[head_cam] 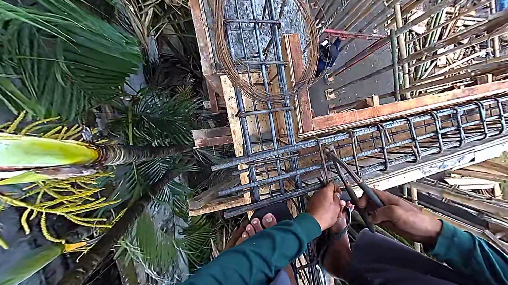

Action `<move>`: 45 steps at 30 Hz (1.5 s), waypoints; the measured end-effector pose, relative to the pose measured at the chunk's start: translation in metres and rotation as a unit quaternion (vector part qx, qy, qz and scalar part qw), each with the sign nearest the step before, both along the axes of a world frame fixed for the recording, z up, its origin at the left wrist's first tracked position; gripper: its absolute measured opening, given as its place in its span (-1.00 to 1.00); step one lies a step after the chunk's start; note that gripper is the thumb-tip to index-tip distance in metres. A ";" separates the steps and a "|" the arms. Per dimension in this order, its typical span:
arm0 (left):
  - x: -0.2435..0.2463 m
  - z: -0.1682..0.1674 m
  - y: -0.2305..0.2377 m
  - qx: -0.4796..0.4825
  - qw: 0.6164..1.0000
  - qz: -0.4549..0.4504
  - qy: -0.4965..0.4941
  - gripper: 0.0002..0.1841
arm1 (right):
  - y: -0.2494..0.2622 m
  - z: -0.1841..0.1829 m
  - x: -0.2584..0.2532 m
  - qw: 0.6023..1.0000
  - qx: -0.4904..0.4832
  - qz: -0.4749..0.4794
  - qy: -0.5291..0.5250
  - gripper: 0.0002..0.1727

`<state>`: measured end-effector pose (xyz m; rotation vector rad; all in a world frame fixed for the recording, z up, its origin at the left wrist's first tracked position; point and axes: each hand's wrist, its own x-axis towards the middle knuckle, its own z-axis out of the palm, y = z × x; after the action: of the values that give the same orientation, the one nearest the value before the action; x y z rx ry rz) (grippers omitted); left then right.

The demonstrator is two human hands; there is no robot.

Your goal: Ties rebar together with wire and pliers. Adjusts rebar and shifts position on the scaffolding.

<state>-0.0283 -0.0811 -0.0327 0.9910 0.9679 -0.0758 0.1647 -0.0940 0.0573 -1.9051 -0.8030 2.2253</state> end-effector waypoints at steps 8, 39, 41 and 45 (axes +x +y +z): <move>0.003 0.010 0.008 0.033 0.999 -0.041 0.005 -0.60 | 0.007 -0.005 -0.016 0.992 -0.063 -0.017 -0.104 -0.35; -0.112 0.026 -0.004 0.127 0.932 0.337 0.031 -0.69 | -0.057 -0.064 0.040 0.814 0.454 0.125 -0.341 -0.55; -0.119 0.024 -0.003 0.122 0.921 0.370 0.028 -0.72 | -0.038 -0.045 0.035 0.816 0.491 0.034 -0.304 -0.53; -0.119 0.028 -0.002 0.108 0.915 0.389 0.015 -0.73 | 0.000 -0.028 0.047 0.862 0.434 -0.058 -0.258 -0.78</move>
<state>-0.1469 -0.0827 -0.0049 0.7381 1.3601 0.6975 0.2120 -0.0943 0.0295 -1.9223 -1.3907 0.9373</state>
